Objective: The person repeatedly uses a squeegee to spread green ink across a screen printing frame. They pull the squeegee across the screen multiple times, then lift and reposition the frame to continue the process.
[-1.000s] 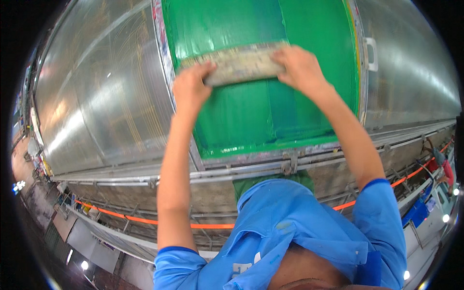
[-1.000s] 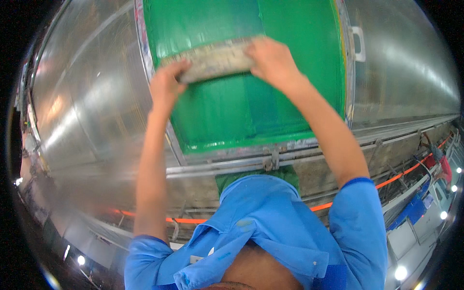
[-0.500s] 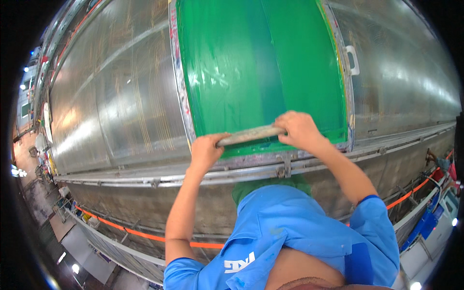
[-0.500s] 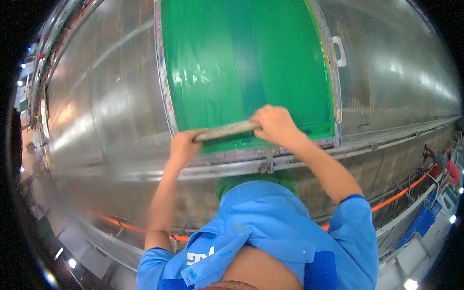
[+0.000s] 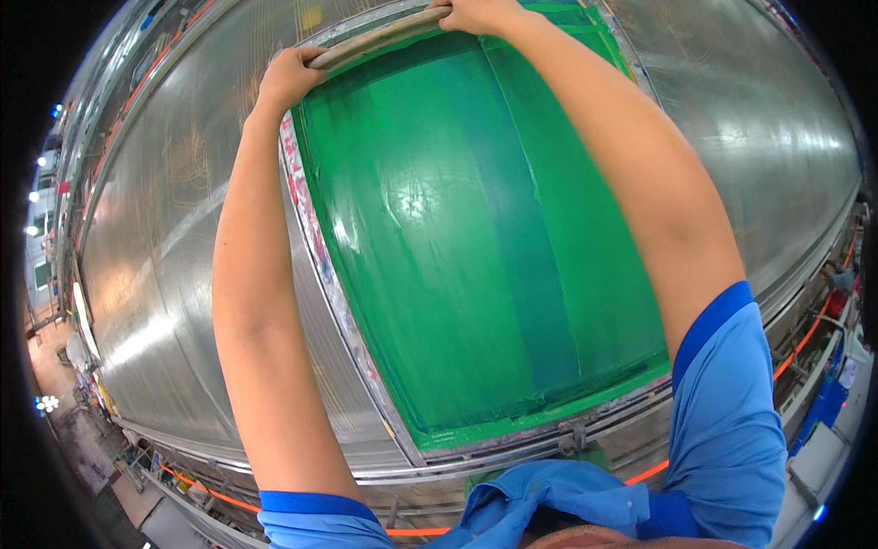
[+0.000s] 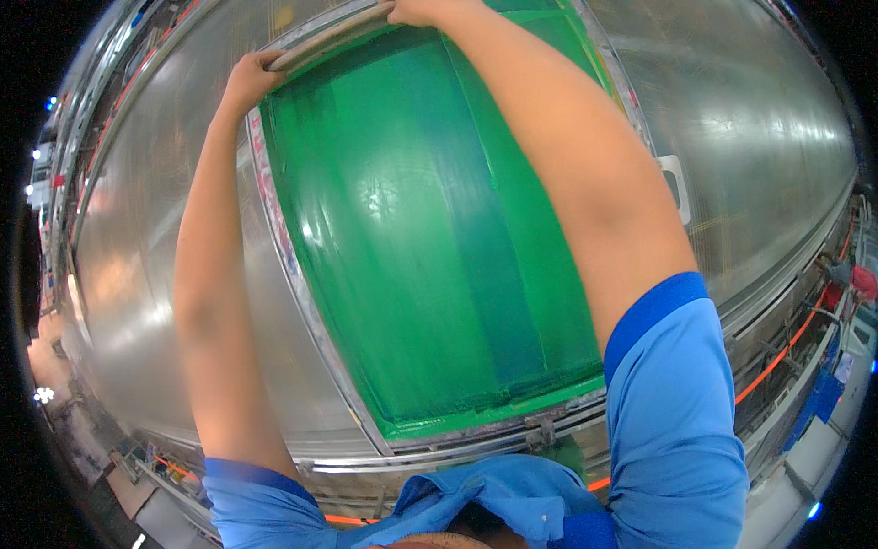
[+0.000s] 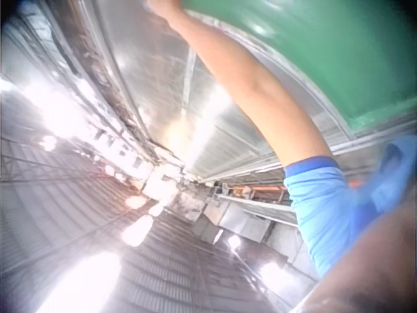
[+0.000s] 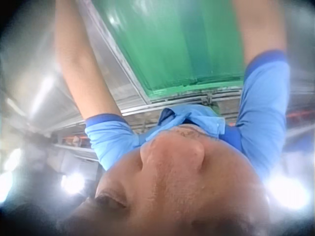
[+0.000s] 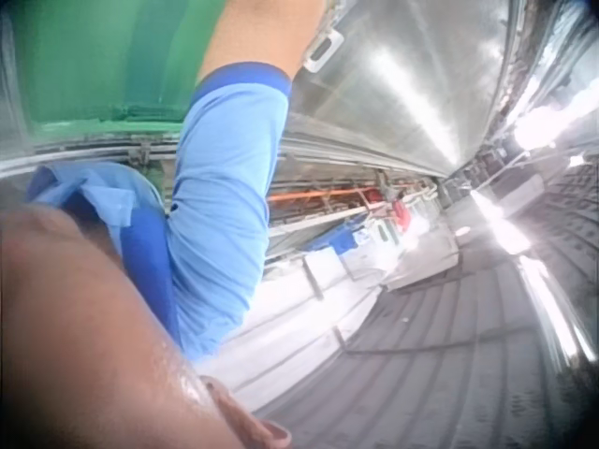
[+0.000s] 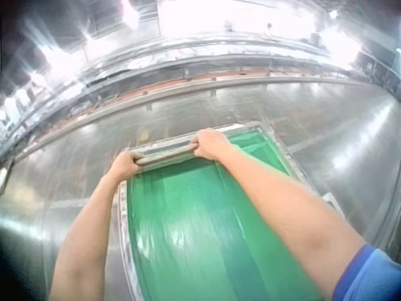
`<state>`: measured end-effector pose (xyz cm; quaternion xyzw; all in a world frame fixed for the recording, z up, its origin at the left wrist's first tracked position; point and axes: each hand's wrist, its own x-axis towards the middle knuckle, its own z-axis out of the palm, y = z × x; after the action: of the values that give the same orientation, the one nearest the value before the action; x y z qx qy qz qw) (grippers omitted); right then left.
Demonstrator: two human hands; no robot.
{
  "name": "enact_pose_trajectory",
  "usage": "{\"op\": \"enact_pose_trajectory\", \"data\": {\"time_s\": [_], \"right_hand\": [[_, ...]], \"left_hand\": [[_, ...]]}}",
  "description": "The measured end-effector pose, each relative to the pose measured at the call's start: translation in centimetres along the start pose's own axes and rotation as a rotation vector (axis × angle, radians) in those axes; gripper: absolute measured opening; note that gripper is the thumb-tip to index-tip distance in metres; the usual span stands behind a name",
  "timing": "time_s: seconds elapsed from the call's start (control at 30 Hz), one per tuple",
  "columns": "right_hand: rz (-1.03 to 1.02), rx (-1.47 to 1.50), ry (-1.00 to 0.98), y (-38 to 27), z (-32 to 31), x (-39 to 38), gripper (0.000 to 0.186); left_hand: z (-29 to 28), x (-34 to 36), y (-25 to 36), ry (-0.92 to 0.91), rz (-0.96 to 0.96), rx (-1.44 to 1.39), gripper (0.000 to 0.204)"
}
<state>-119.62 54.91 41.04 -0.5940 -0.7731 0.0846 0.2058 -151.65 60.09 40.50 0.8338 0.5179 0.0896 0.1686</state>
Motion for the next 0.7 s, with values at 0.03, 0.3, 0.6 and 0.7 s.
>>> {"op": "enact_pose_trajectory", "data": {"time_s": [0.03, 0.3, 0.6, 0.7], "right_hand": [[0.021, 0.025, 0.015, 0.1, 0.7, 0.0, 0.028], [0.044, -0.024, -0.120, -4.0, 1.7, -16.8, 0.034], [0.003, 0.146, -0.348, -17.0, -4.5, -50.8, 0.048], [0.032, 0.198, -0.411, -19.8, -5.6, -57.9, 0.049]], "left_hand": [[0.5, 0.3, -0.2, -0.045, -0.034, 0.017, 0.049], [5.2, -16.8, 7.8, 0.111, -0.073, 0.039, 0.049], [10.8, -52.2, 21.4, -0.083, -0.202, -0.060, 0.059], [11.7, -60.1, 25.2, -0.154, -0.270, -0.033, 0.063]]}}
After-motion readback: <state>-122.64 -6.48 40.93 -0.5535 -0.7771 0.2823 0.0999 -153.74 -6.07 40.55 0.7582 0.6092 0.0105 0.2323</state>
